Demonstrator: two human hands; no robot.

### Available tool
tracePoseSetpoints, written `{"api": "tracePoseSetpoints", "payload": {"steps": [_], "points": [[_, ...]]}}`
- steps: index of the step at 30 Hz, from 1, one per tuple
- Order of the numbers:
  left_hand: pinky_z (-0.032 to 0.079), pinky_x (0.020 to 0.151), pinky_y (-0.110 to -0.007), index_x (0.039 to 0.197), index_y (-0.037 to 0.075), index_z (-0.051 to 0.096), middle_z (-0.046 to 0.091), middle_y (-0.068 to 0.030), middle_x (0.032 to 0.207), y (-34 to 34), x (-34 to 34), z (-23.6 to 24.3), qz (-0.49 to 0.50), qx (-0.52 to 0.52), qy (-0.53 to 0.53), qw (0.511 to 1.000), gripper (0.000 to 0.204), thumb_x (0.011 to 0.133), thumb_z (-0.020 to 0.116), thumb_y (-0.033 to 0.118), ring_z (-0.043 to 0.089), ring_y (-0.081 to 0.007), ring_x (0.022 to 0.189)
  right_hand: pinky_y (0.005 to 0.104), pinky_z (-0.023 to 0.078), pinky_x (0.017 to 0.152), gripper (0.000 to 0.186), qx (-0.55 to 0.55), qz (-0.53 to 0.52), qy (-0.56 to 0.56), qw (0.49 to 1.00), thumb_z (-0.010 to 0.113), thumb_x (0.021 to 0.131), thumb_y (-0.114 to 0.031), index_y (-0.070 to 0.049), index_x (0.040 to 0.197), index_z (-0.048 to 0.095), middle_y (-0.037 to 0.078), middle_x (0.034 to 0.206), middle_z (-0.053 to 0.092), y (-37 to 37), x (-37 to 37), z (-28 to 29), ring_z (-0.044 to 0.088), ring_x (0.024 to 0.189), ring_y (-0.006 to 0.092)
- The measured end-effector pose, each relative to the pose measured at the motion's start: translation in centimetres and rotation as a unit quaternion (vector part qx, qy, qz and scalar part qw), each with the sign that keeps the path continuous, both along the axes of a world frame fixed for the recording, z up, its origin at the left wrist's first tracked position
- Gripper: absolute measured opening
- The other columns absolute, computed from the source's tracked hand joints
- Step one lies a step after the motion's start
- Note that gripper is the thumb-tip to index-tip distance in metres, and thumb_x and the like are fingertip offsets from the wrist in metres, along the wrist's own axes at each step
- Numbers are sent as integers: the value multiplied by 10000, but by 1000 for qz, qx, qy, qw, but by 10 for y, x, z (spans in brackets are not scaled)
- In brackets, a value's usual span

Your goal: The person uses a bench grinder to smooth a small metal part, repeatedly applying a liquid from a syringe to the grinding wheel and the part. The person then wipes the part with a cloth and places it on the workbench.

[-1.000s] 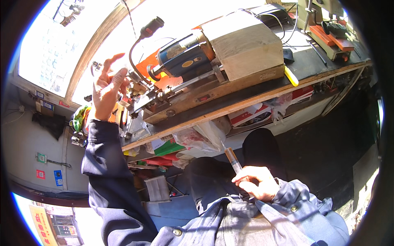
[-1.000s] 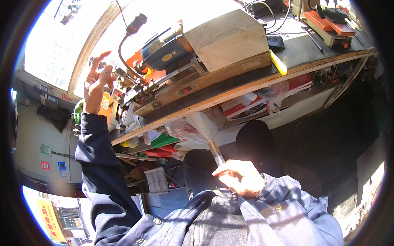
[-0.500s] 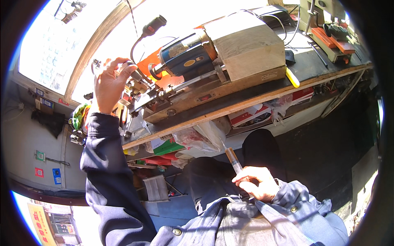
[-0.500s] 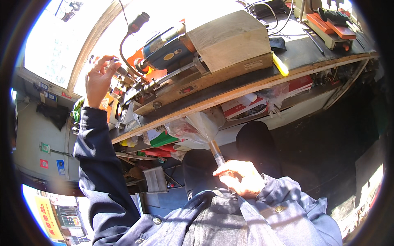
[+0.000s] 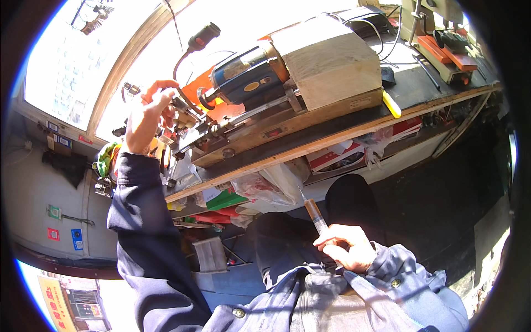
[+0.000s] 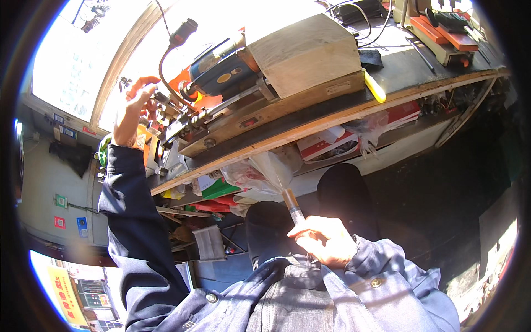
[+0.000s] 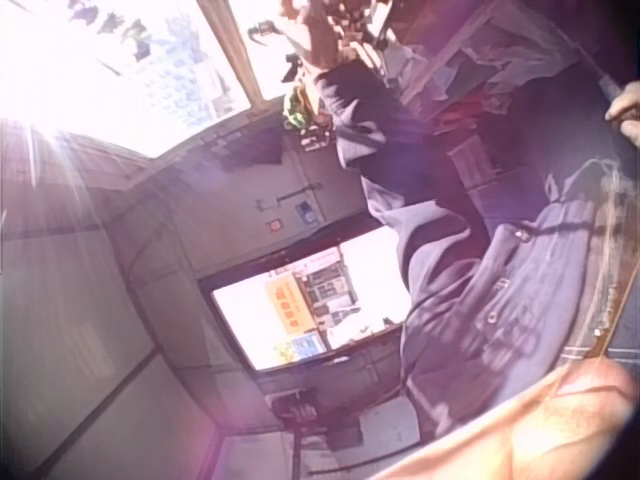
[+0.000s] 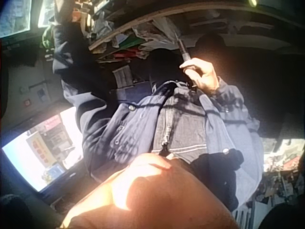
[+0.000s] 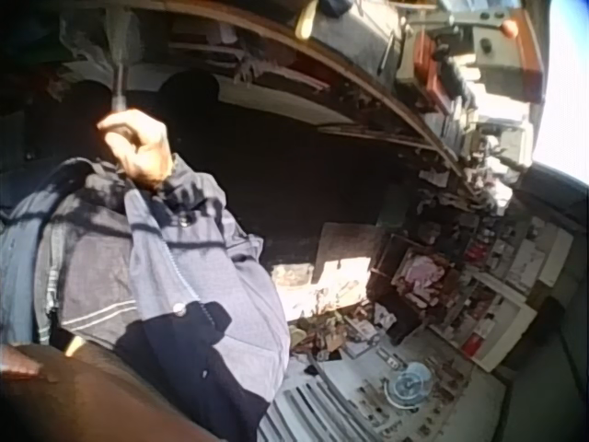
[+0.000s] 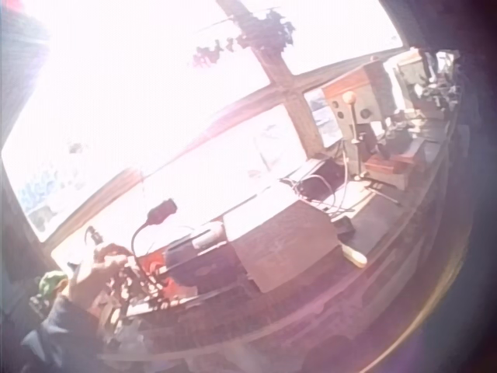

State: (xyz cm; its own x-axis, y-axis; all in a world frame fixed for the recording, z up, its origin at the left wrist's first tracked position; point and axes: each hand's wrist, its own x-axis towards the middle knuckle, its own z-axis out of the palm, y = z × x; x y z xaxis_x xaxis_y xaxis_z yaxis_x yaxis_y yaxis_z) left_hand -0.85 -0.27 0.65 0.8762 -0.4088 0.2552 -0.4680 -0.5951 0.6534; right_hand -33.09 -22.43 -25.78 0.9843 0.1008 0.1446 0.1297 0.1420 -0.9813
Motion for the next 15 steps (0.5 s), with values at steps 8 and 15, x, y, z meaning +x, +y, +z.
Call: {"api": "tracePoseSetpoints", "payload": {"steps": [8,15], "points": [[518,738,-266,1326,121,592,675,-43,824,21,11,9,-92,102,25,990,364,996,653,264,635,-119,752,243,495,611,192,12,13,15,1000,674,905,-19,-29,1094,705,55,852,671,2,-2,3,610,666,87],[526,824,-301,1117,110,695,698,-22,912,26,33,0,-105,164,-133,972,265,937,751,296,656,-98,840,239,491,596,193,18,7,13,1000,669,913,-15,-30,1103,697,61,854,677,-1,-7,2,604,638,76]]}}
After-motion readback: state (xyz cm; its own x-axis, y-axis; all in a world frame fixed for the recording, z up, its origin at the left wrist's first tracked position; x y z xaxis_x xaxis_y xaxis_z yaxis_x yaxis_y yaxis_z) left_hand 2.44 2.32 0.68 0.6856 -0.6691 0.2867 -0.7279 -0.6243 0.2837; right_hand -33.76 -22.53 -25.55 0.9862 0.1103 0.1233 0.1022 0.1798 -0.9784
